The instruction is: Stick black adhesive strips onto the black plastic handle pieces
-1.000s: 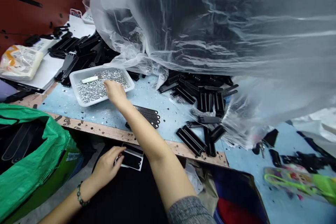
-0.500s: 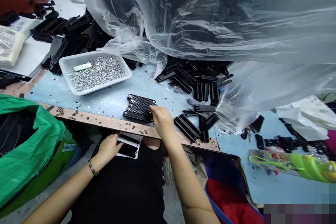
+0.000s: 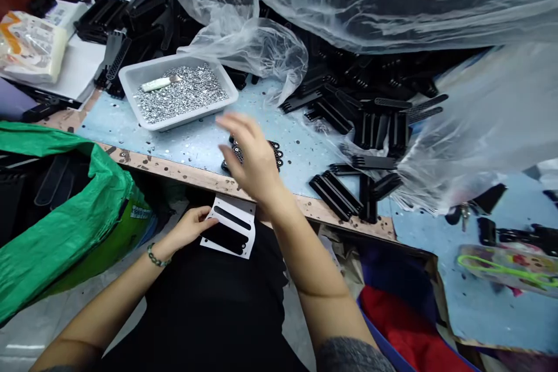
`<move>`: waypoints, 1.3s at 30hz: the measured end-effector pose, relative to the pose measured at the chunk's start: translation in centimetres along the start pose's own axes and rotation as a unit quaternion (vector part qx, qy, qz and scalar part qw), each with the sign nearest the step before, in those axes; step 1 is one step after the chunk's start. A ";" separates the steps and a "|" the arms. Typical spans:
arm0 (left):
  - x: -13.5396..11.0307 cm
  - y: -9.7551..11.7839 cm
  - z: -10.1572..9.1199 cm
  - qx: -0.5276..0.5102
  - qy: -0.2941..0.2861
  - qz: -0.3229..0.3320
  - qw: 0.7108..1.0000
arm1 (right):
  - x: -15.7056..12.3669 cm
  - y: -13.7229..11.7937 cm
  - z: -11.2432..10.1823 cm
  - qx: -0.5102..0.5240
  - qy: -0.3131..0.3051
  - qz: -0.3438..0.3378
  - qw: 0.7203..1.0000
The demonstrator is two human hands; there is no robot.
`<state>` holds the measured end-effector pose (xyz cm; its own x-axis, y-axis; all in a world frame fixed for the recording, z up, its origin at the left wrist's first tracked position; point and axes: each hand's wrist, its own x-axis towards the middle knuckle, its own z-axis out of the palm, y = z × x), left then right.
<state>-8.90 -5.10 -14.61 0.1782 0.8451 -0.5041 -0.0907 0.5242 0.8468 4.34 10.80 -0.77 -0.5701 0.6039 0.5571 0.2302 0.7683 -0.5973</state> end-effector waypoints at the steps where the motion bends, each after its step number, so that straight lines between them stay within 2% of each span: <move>1: -0.2 0.0 -0.1 -0.008 0.013 0.008 1.000 | -1.7 -0.7 0.4 0.017 -0.036 -0.022 0.999; 2: -0.4 -0.1 -0.1 -0.007 0.025 0.018 0.999 | -3.8 -1.2 0.8 0.039 -0.075 -0.029 0.996; 3: -0.5 -0.1 -0.1 0.005 0.035 0.029 0.999 | -6.3 -1.4 1.3 0.038 -0.101 -0.008 0.994; 6: -0.6 0.2 0.2 0.076 0.048 0.079 0.993 | -13.1 -1.0 3.0 -0.042 -0.122 0.080 0.988; 8: -0.4 0.6 0.7 0.129 0.043 0.125 0.983 | -15.7 -0.4 4.1 -0.041 -0.115 0.114 0.986; 10: -0.1 1.0 1.1 0.160 0.033 0.165 0.973 | -16.8 -0.1 4.9 0.003 -0.093 0.143 0.985; 12: 0.3 1.0 1.4 0.172 0.015 0.176 0.969 | -17.1 0.3 5.0 0.071 -0.056 0.202 0.975; 15: 0.6 0.2 1.2 0.197 0.014 0.141 0.970 | -17.0 0.9 3.5 0.199 0.028 0.342 0.918; 17: 0.4 -0.4 0.5 0.241 0.023 0.097 0.965 | -16.2 1.6 1.6 0.249 0.076 0.383 0.886; 18: 0.1 -0.5 0.2 0.277 0.023 0.080 0.957 | -15.4 1.9 0.4 0.248 0.085 0.376 0.889; 20: -0.8 0.2 -0.5 0.353 0.030 0.071 0.932 | -13.1 2.6 -1.6 0.192 0.070 0.322 0.924; 22: -1.6 2.1 -1.0 0.382 0.084 0.092 0.916 | -10.3 3.1 -2.8 0.103 0.032 0.255 0.961; 24: -1.6 4.9 -1.2 0.327 0.167 0.113 0.923 | -7.7 3.6 -2.9 0.039 -0.019 0.191 0.981; 26: -0.6 7.8 -1.2 0.236 0.213 0.139 0.938 | -6.0 4.0 -2.3 0.001 -0.075 0.148 0.986; 28: 1.2 10.0 -1.1 0.171 0.194 0.143 0.955 | -5.0 4.5 -1.4 -0.027 -0.117 0.130 0.984; 30: 3.3 11.1 -1.2 0.142 0.147 0.116 0.972 | -4.7 4.9 -0.6 -0.053 -0.145 0.128 0.980; 32: 4.9 11.3 -1.4 0.120 0.106 0.085 0.983 | -4.5 5.3 -0.1 -0.076 -0.165 0.126 0.975; 34: 5.9 10.9 -1.6 0.091 0.090 0.071 0.989 | -4.3 5.5 0.2 -0.096 -0.179 0.122 0.971; 39: 6.2 10.3 -1.9 0.058 0.085 0.079 0.992 | -3.9 5.6 0.4 -0.118 -0.187 0.086 0.971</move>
<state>-10.59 5.77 -9.32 0.0029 0.9267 -0.3757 0.0103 0.3757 0.9267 7.55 12.65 -6.54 -0.7438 0.6421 0.1855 0.4967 0.7168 -0.4895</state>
